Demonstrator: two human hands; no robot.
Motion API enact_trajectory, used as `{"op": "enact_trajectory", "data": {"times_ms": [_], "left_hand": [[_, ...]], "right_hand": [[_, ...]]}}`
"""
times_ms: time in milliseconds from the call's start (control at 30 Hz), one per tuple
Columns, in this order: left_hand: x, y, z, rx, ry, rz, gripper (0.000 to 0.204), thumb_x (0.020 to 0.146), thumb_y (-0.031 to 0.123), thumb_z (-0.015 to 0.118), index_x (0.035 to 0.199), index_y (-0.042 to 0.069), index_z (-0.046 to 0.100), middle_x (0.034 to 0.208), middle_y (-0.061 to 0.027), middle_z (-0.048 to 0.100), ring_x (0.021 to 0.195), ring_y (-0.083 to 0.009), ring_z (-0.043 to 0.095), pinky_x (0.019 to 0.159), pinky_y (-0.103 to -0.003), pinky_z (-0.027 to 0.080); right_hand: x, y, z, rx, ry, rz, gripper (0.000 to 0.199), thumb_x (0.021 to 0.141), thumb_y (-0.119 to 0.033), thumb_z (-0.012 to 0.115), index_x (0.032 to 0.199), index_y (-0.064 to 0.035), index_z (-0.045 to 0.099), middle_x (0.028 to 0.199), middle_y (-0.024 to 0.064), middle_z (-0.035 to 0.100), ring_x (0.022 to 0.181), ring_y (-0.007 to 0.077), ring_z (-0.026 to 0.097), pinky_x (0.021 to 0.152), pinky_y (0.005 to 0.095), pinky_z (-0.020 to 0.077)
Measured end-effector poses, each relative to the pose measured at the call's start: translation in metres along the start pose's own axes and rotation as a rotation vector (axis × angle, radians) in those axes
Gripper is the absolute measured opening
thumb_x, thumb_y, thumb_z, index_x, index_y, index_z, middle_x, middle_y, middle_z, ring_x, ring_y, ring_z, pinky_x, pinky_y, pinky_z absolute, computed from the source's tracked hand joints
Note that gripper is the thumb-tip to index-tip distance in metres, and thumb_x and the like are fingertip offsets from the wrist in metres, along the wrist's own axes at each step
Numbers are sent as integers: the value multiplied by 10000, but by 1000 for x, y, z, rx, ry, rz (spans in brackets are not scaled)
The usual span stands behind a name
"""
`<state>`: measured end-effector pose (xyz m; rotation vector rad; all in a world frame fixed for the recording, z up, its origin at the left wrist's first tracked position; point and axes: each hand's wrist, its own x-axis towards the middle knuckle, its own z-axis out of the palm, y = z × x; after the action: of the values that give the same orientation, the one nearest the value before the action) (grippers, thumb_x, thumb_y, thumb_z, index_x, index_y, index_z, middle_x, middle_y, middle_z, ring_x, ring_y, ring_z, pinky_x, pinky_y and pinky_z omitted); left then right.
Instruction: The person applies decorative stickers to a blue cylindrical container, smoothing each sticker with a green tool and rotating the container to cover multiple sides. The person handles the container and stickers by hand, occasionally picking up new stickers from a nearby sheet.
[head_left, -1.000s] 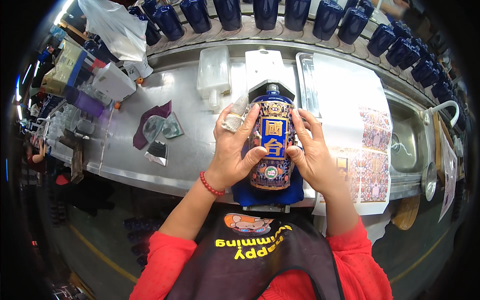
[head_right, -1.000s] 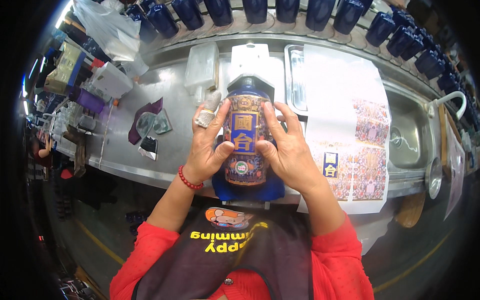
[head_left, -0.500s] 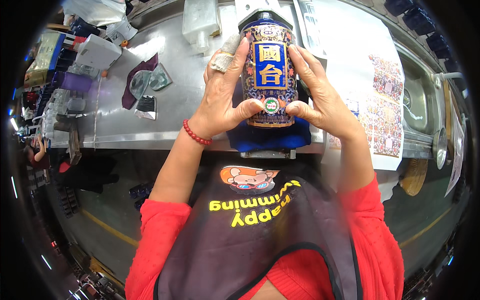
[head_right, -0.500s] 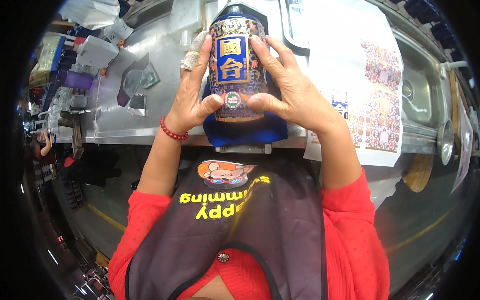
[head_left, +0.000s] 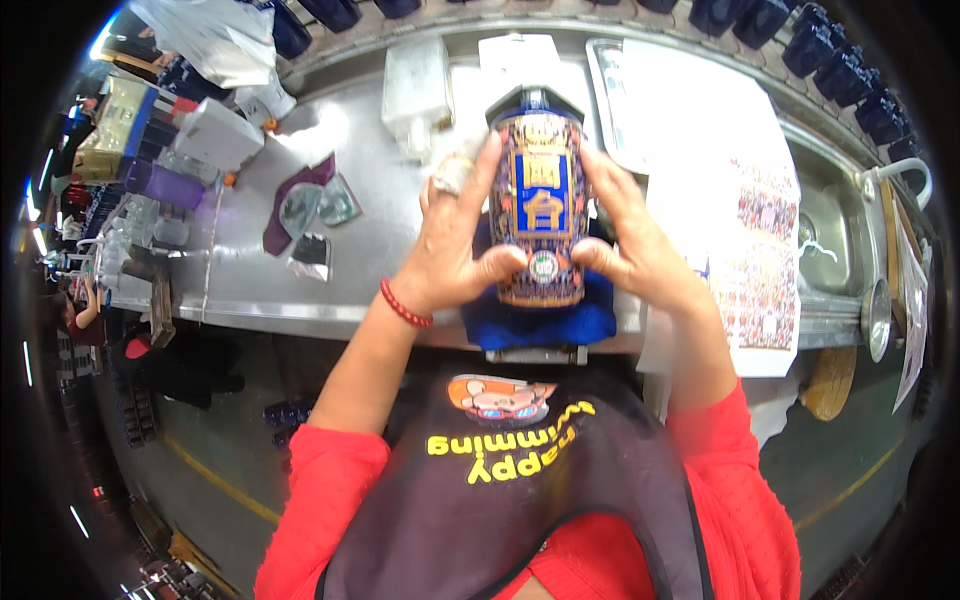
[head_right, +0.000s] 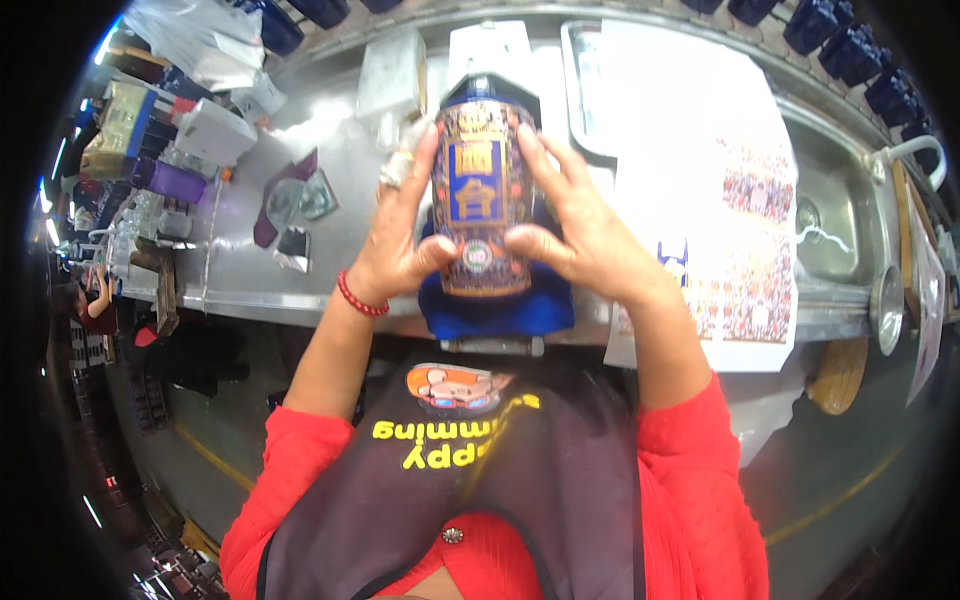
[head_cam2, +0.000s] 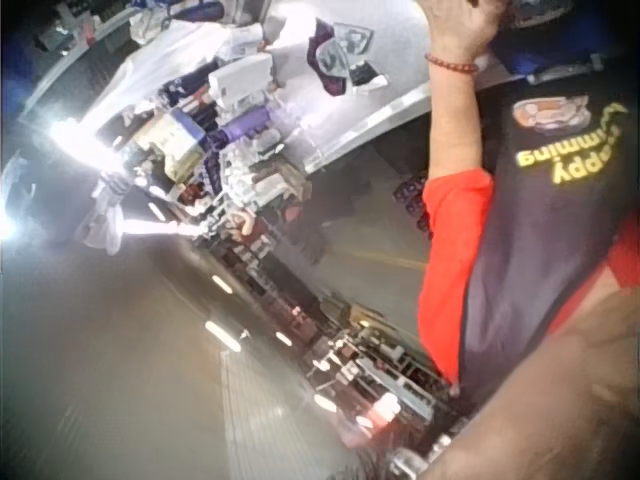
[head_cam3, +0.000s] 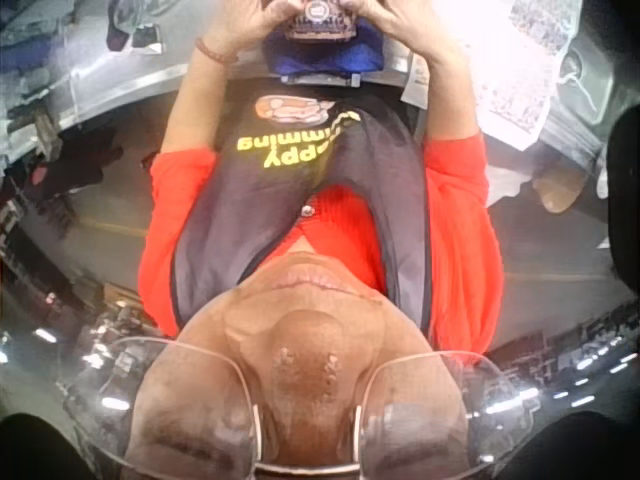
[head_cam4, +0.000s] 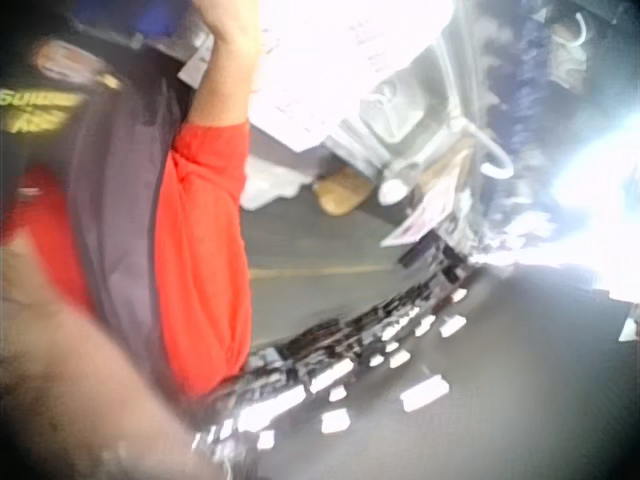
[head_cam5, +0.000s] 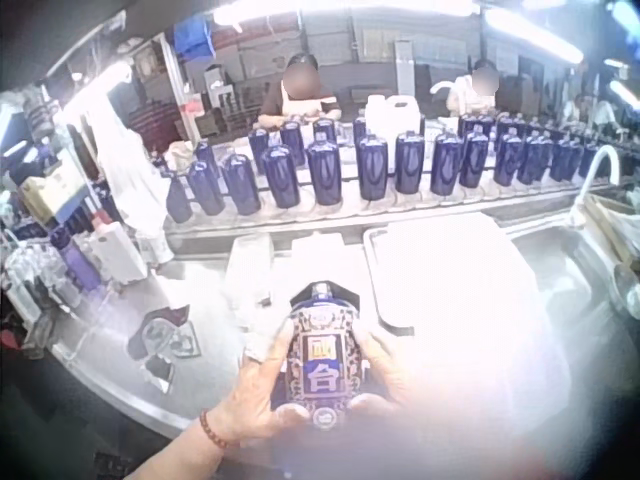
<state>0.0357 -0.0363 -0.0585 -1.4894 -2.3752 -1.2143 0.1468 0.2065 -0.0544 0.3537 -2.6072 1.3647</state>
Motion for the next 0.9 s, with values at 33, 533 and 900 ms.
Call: {"op": "enact_trajectory", "data": {"times_ms": [33,533,900], "left_hand": [[1,1,0,-9,-5,-8,1106,861,782,530,1584,-13,270,1422,-294,416,1338,-446,386,1154,-523,198],[2,4,-5,-81,-50,-119,1147,850,805,534,1596,-10,226,1582,-263,331,1480,-428,274,1208,-521,117],[6,2,-5,-102,-36,-92,1189,818,803,591,1600,-6,204,1572,-263,331,1475,-417,280,1207,-523,120]], "right_hand": [[1,0,0,13,-6,-17,989,904,-585,672,1613,-56,229,1614,225,280,1509,366,262,1225,446,245],[7,-8,-3,87,3,47,1023,863,-459,765,1630,-104,190,1614,234,263,1481,391,317,1203,440,313],[11,-4,-5,153,6,95,1153,786,-616,773,1629,-90,188,1606,228,288,1467,366,340,1158,447,368]]}}
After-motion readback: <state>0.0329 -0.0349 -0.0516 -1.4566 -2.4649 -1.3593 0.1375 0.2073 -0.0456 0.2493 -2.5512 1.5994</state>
